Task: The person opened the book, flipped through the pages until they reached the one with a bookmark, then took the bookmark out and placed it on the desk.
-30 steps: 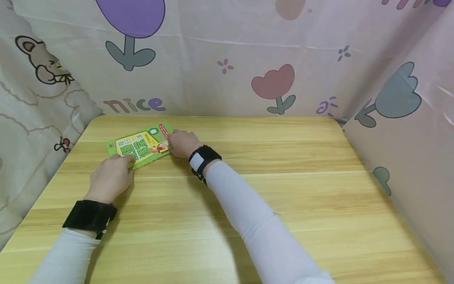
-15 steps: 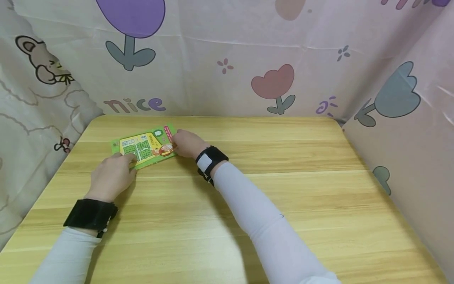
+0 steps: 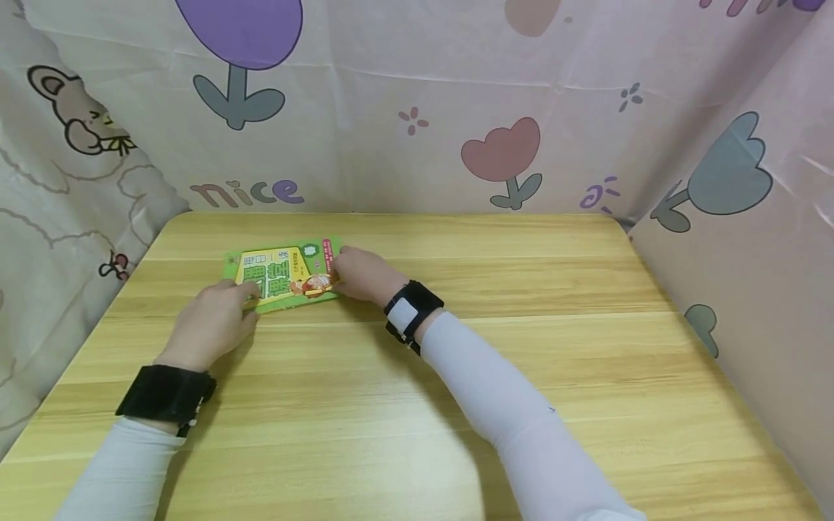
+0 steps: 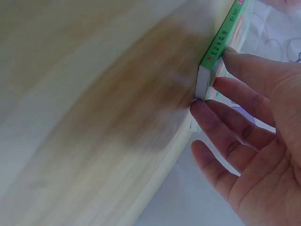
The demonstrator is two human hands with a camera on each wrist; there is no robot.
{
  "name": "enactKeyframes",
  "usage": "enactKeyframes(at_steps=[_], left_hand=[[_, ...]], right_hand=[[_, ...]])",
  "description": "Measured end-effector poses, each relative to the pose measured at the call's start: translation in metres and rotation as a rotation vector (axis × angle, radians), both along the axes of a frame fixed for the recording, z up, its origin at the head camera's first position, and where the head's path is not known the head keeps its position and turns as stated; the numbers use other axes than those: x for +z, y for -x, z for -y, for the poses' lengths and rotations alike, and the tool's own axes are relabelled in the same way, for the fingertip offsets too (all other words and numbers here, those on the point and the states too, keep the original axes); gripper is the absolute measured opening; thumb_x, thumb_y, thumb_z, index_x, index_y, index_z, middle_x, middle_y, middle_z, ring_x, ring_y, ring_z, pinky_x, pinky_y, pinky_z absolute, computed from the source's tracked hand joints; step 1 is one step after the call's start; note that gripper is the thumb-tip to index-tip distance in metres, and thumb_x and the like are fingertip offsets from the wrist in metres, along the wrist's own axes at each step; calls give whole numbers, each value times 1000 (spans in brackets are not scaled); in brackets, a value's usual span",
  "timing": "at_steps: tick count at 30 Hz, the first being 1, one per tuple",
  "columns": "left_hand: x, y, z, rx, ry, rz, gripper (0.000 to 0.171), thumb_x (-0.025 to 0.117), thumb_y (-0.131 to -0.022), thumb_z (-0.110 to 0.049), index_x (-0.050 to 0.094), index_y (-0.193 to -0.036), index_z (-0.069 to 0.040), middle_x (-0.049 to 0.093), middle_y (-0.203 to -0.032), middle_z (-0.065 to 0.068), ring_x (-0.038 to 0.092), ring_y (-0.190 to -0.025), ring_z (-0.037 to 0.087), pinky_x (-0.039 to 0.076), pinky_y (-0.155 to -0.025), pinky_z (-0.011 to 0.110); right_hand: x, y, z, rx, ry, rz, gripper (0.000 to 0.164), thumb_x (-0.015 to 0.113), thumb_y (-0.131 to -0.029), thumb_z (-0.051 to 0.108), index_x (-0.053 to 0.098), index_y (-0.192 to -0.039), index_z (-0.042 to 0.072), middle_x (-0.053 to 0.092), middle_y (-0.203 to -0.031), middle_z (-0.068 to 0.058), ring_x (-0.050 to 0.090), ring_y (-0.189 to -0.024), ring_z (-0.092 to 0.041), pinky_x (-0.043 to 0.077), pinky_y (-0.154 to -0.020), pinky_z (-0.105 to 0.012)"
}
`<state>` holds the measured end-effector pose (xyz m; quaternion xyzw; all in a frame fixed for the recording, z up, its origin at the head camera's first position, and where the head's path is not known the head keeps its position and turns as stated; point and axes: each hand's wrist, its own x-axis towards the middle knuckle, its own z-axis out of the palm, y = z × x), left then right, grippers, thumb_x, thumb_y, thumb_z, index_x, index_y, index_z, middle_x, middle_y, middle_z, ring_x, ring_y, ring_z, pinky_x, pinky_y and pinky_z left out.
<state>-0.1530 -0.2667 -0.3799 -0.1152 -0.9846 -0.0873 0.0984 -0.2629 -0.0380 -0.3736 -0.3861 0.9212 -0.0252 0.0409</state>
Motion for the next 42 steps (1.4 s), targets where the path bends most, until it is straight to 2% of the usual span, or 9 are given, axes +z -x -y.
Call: enactKeyframes(at_steps=[11, 16, 22, 31, 36, 42], left_hand=[[-1, 3, -8, -59, -6, 43, 31, 75, -79, -10, 66, -107, -1, 61, -93, 20, 58, -80, 31, 48, -63, 48], [-2, 4, -14, -83, -23, 67, 31, 75, -80, -10, 66, -108, -1, 61, -98, 20, 57, -86, 33, 48, -68, 50], [-2, 6, -21, -123, -38, 89, 30, 76, -79, -10, 66, -107, -3, 60, -100, 20, 57, -91, 34, 48, -72, 52], [-1, 6, -31, -191, -59, 86, 30, 75, -79, -8, 66, -107, -4, 59, -100, 16, 57, -89, 31, 49, -74, 49], [-1, 6, -38, -227, -64, 83, 28, 76, -79, -6, 65, -105, -5, 59, -107, 19, 56, -101, 38, 48, -81, 55], [0, 9, -44, -235, -81, 119, 29, 75, -78, -4, 64, -105, -6, 50, -128, 31, 35, -123, 54, 34, -93, 65]], right_hand=[[-1, -18, -27, 14, 22, -40, 23, 67, -90, 31, 73, -102, 13, 57, -91, 4, 52, -75, -6, 45, -66, -17], [1, -30, -40, 42, 10, -64, 21, 68, -89, 33, 72, -97, 14, 57, -87, 6, 51, -73, -6, 44, -64, -18], [2, -42, -54, 53, 17, -62, 20, 67, -91, 30, 73, -99, 13, 57, -85, 6, 50, -72, -7, 43, -62, -18], [2, -58, -69, 50, 17, -75, 19, 67, -91, 31, 72, -96, 13, 56, -82, 6, 51, -69, -6, 42, -58, -17], [2, -68, -77, 37, 7, -88, 20, 65, -92, 31, 71, -92, 13, 54, -78, 6, 50, -66, -8, 41, -56, -19], [2, -77, -84, 31, -10, -128, 21, 64, -93, 31, 70, -90, 11, 54, -77, 4, 49, -64, -9, 41, -54, -21]])
